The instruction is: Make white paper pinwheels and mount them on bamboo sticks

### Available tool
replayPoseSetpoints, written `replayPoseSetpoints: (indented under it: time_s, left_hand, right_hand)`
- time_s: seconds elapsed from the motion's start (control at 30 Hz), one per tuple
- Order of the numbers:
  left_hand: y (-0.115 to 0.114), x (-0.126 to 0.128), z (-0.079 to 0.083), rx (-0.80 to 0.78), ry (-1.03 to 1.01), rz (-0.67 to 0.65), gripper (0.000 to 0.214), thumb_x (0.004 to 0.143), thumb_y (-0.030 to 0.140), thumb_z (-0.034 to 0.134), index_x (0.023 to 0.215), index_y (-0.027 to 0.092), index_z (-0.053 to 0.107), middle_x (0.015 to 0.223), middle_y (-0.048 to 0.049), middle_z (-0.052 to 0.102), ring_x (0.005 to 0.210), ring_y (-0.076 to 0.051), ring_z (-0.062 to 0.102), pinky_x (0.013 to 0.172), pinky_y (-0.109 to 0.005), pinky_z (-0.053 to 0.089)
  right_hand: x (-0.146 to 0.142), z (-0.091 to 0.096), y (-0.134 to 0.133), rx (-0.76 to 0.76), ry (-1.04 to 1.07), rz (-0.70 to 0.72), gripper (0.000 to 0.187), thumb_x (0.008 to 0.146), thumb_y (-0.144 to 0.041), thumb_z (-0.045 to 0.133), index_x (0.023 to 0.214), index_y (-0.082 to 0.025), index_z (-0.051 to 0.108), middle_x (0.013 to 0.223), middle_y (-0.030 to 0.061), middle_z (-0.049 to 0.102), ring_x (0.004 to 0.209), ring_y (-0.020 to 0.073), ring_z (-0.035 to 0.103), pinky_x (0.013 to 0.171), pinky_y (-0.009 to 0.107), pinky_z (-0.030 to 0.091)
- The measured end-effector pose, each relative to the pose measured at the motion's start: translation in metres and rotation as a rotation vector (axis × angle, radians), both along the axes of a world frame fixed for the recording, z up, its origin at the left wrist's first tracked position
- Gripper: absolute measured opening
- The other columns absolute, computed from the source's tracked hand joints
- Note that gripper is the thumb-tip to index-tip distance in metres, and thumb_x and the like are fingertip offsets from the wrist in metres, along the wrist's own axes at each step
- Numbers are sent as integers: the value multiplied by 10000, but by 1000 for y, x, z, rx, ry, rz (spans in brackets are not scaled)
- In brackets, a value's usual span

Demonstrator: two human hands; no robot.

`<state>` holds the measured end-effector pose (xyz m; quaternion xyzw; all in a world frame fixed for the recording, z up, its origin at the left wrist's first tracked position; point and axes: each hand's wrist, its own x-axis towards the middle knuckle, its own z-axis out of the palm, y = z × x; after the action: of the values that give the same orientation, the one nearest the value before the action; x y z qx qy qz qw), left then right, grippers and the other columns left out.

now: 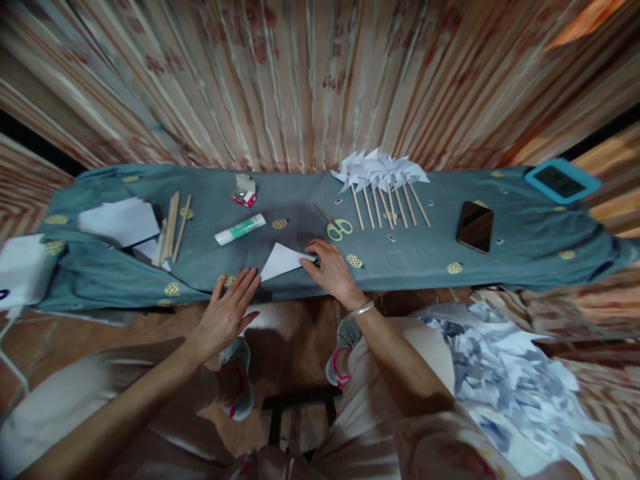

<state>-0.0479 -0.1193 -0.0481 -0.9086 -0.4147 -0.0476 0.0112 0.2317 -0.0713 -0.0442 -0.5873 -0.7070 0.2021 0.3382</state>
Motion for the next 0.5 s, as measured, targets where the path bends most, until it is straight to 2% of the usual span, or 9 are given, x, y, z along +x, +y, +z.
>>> replayPoseSetpoints:
  time_s: [0.13,0.33,0.5]
  left_hand:
    - [0,0,0,4,-13,6,602,973,241,461,1547,107,337,1579,-206,381,1486,-333,349,1185,-637,270]
    - [-1,2,1,13,-12,17,608,963,247,475,1544,121,348,1580,-199,382,1482,-331,355,1190,-625,267]
    - [-2,1,-1,15,-34,24,610,970,262,475,1548,122,340,1575,-210,386,1482,-331,356,1194,-627,258]
  right_hand:
    - [-3,1,2,-8,-24,39,175,855,-293,676,1006,-222,729,1262,123,686,1195,271,620,1059,476,450]
    - [-5,0,5,-29,17,46,80,824,-217,667,864,-233,734,1269,100,687,1177,255,633,1054,476,448]
    - [6,3,13,-13,85,22,83,800,-171,623,766,-227,674,1213,100,711,1166,252,646,1042,471,459]
